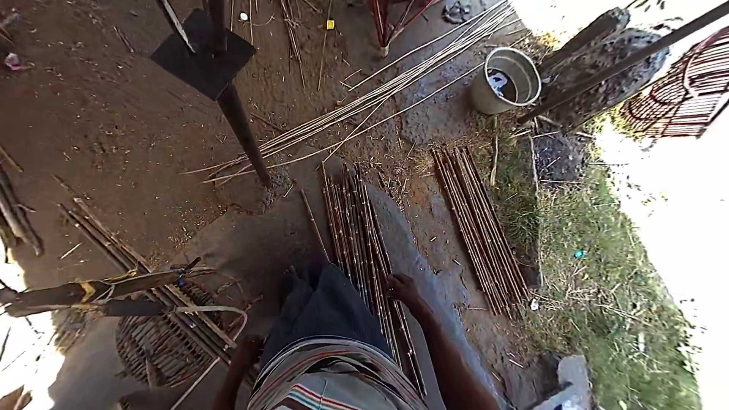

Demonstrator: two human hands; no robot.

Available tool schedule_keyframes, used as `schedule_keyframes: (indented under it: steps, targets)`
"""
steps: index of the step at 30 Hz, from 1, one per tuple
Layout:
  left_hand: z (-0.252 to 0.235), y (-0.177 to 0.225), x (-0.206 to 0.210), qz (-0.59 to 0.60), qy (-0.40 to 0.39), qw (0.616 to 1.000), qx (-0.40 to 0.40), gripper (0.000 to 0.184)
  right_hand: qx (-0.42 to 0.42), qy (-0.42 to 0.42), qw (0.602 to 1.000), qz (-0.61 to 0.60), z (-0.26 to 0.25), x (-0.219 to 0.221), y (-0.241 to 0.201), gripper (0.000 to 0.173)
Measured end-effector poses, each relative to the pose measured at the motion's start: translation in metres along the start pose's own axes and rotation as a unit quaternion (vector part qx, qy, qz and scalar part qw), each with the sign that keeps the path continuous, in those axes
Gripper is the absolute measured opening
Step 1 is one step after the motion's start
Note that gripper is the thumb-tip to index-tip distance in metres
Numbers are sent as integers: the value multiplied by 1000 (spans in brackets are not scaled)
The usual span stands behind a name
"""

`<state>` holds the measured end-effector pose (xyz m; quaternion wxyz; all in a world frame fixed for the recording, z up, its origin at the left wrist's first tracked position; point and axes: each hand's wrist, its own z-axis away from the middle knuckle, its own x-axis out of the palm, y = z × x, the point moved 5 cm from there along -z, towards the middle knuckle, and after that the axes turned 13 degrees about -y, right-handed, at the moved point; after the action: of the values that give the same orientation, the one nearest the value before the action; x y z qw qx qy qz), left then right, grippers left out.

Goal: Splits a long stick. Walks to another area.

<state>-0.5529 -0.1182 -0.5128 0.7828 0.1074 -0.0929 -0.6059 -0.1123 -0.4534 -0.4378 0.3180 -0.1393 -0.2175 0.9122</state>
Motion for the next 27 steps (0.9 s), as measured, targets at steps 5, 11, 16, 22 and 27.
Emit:
schedule_keyframes:
  steps: [5, 11, 16, 22, 27]
  targets:
    - [-10, 26, -54, 37, -7, 999, -14, 40, 24, 25, 999, -16, 26, 22, 24, 36]
    - [-36, 34, -86, -38, -15, 999, -21, 37, 60, 85, 991, -84, 62, 35, 79, 37]
    - [-45, 45, -89, -55, -35, 998, -17, 38, 84, 96, 986, -111, 75, 52, 112, 37]
    - [-51, 46, -87, -151, -37, 988, -1, 39, 71, 114, 982, -135, 77, 63, 107, 36]
    - [-55, 47, -93, -238, -32, 970, 21, 40, 50, 116, 985, -120, 66, 65, 90, 40]
